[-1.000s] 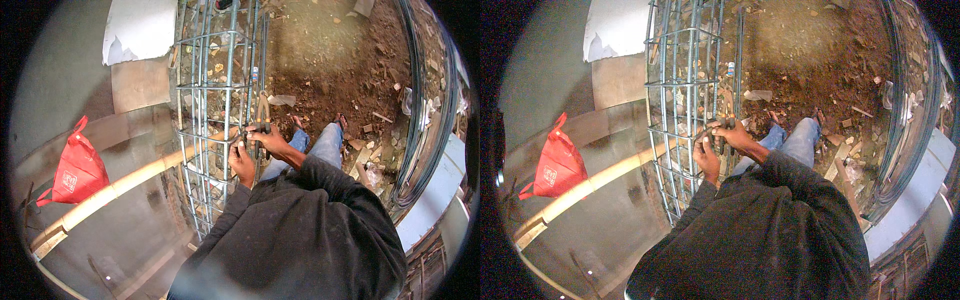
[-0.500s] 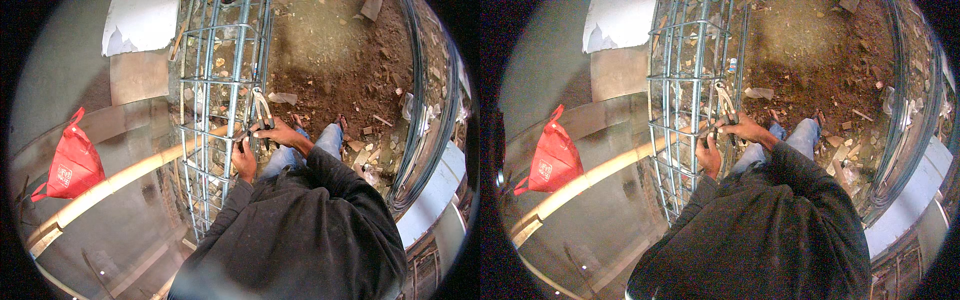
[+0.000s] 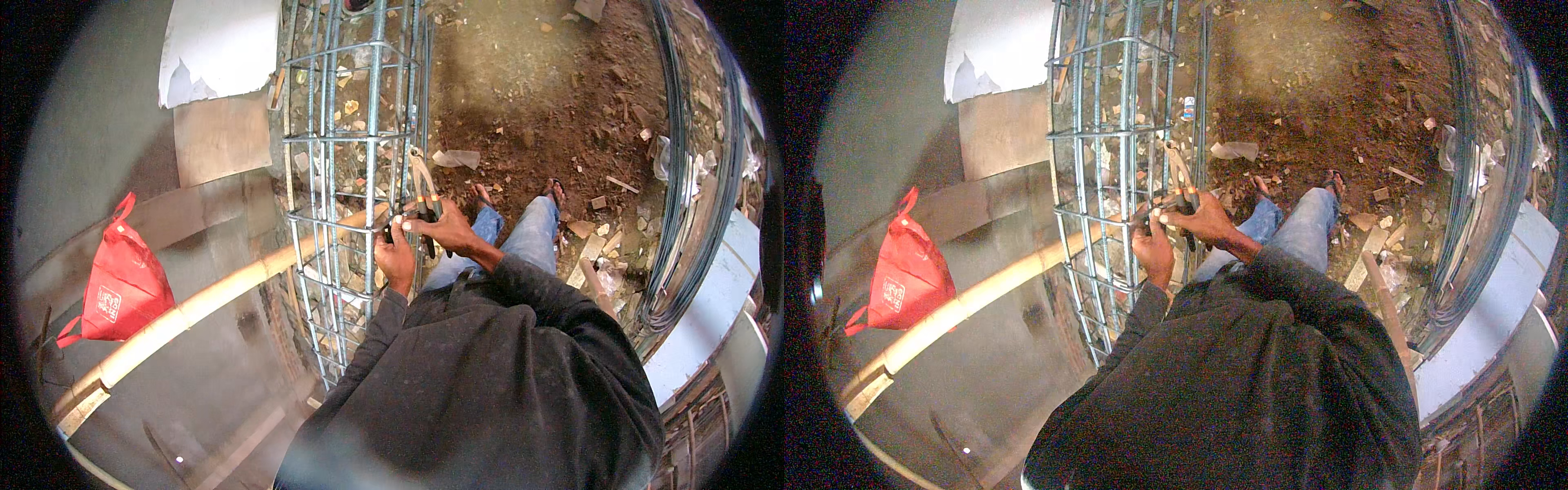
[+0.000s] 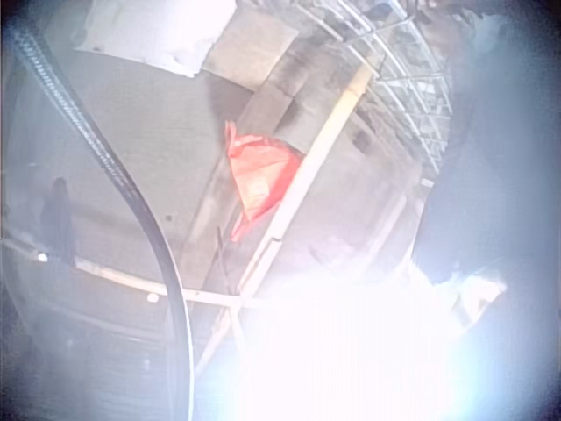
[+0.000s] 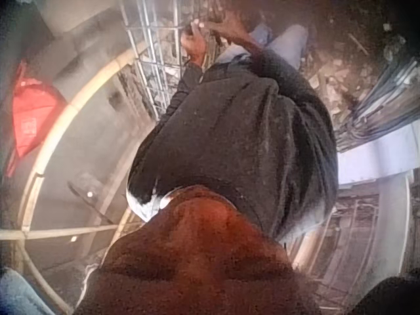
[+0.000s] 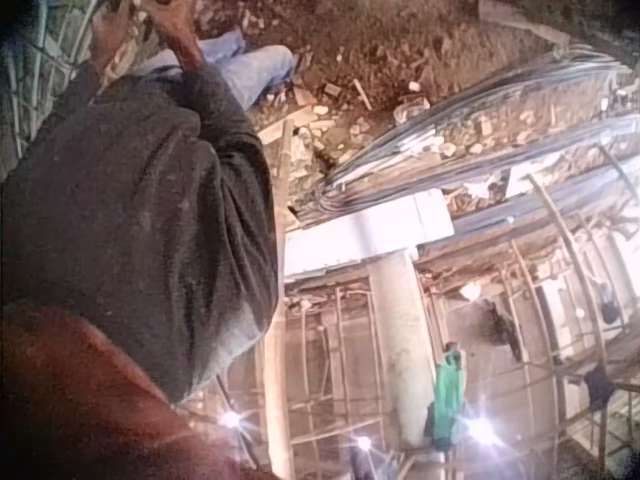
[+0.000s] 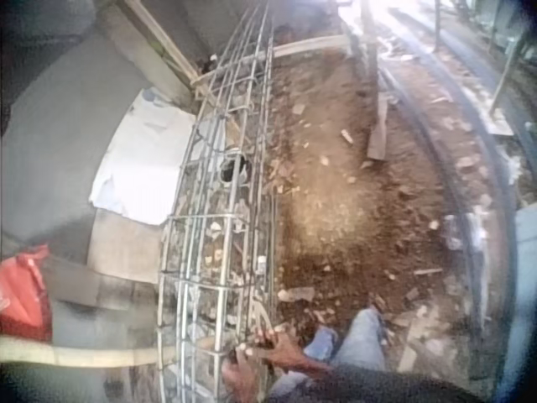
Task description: The person assembles a rebar cage by tying intersecting steel bars together using wire and pliers. They move along the cage, securing multiple joints to form a stable grid structure.
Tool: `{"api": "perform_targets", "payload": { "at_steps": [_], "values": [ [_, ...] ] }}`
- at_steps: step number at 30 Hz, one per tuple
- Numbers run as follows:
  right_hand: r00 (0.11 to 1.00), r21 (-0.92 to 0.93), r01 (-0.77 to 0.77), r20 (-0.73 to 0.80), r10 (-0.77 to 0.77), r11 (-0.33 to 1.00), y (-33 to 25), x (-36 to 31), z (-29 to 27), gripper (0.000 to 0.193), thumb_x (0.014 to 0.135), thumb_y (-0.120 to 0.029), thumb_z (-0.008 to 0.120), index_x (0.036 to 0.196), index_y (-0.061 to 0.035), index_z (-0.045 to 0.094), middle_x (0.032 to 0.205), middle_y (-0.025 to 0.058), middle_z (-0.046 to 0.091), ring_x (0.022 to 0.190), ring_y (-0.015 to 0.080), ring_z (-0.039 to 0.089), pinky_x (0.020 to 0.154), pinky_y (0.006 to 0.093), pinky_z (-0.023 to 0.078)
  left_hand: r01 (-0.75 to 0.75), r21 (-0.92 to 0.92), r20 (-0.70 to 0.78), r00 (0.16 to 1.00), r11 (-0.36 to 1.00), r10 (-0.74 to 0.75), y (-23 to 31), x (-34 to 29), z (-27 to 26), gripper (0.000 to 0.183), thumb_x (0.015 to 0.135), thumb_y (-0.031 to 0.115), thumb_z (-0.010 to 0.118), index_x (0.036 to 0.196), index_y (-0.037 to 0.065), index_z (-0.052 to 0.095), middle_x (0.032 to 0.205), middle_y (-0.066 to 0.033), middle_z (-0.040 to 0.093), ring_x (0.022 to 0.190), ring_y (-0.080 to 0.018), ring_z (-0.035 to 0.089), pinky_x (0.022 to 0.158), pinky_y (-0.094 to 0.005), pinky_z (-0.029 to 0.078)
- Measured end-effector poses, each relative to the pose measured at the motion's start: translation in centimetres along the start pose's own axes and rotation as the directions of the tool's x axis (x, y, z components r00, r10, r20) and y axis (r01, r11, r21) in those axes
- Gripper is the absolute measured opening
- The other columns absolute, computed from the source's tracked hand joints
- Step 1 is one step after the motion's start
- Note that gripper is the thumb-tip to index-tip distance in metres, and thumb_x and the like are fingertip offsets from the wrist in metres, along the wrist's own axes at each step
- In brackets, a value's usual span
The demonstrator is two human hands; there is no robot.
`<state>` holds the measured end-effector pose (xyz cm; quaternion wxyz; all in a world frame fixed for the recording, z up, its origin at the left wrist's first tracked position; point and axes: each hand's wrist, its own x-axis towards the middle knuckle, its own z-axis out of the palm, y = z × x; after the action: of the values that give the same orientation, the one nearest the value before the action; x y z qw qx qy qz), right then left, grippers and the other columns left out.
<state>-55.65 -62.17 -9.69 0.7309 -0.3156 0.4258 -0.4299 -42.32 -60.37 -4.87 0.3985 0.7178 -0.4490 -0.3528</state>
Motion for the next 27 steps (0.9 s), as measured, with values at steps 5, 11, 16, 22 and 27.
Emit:
{"api": "perform_targets", "payload": {
  "at_steps": [5, 11, 16, 22, 27],
  "values": [
    [0.991, 0.137, -0.011, -0.134, 0.030, 0.991, 0.1, 0.4, 1.6, 0.021, 0.089, -0.014, 0.081, 0.100, -0.0001, 0.071, 0.087, 0.0042, 0.071, 0.077, 0.0117, 0.063, 0.071, 0.0304, 0.052, -0.057, -0.042, 0.040, 0.997, 0.998, 0.058, -0.1, 0.0, -0.5, 0.024, 0.106, 0.014, 0.057, 0.120, -0.003, 0.066, 0.109, -0.0083, 0.072, 0.100, -0.0169, 0.065, 0.091, -0.0327, 0.051],
    [0.966, 0.481, -0.080, -0.178, 0.187, 0.873, 0.5, 0.6, 3.3, 0.019, 0.088, -0.017, 0.080, 0.091, -0.0010, 0.071, 0.082, 0.0052, 0.071, 0.070, 0.0151, 0.064, 0.065, 0.0326, 0.051, 0.011, -0.009, 0.113, 0.993, 1.000, -0.010, 0.6, -0.3, -1.0, 0.033, 0.109, 0.027, 0.052, 0.119, -0.003, 0.064, 0.105, -0.0069, 0.069, 0.091, -0.0153, 0.062, 0.079, -0.0349, 0.050],
    [0.901, 0.693, -0.277, -0.054, 0.431, 0.666, -0.1, 0.7, 3.8, 0.022, 0.089, -0.020, 0.080, 0.087, -0.0004, 0.068, 0.083, 0.0063, 0.070, 0.067, 0.0174, 0.064, 0.062, 0.0323, 0.050, 0.034, 0.065, 0.163, 0.986, 0.997, -0.045, 1.0, 0.3, -1.4, 0.037, 0.107, 0.021, 0.043, 0.127, -0.003, 0.062, 0.099, -0.0050, 0.065, 0.087, -0.0137, 0.059, 0.077, -0.0301, 0.048],
    [0.957, 0.486, -0.195, -0.097, 0.275, 0.852, -1.4, 0.0, 2.9, 0.022, 0.089, -0.025, 0.081, 0.085, -0.0057, 0.070, 0.078, 0.0006, 0.066, 0.067, 0.0126, 0.058, 0.063, 0.0301, 0.048, 0.044, -0.140, 0.197, 0.980, 0.989, -0.016, -0.4, 0.8, -1.6, 0.036, 0.108, 0.023, 0.042, 0.116, -0.005, 0.064, 0.107, -0.0101, 0.067, 0.096, -0.0198, 0.060, 0.088, -0.0352, 0.047],
    [0.959, 0.263, -0.181, -0.168, 0.230, 0.948, -0.2, -1.6, 1.1, 0.043, 0.096, -0.048, 0.069, 0.096, -0.0054, 0.071, 0.078, 0.0050, 0.067, 0.071, 0.0185, 0.062, 0.066, 0.0378, 0.049, -0.150, 0.227, 0.201, 0.974, 0.962, 0.105, -1.4, 1.9, -2.3, 0.037, 0.108, 0.023, 0.041, 0.120, -0.006, 0.061, 0.104, -0.0070, 0.063, 0.097, -0.0185, 0.057, 0.089, -0.0340, 0.044]
  ]
}}
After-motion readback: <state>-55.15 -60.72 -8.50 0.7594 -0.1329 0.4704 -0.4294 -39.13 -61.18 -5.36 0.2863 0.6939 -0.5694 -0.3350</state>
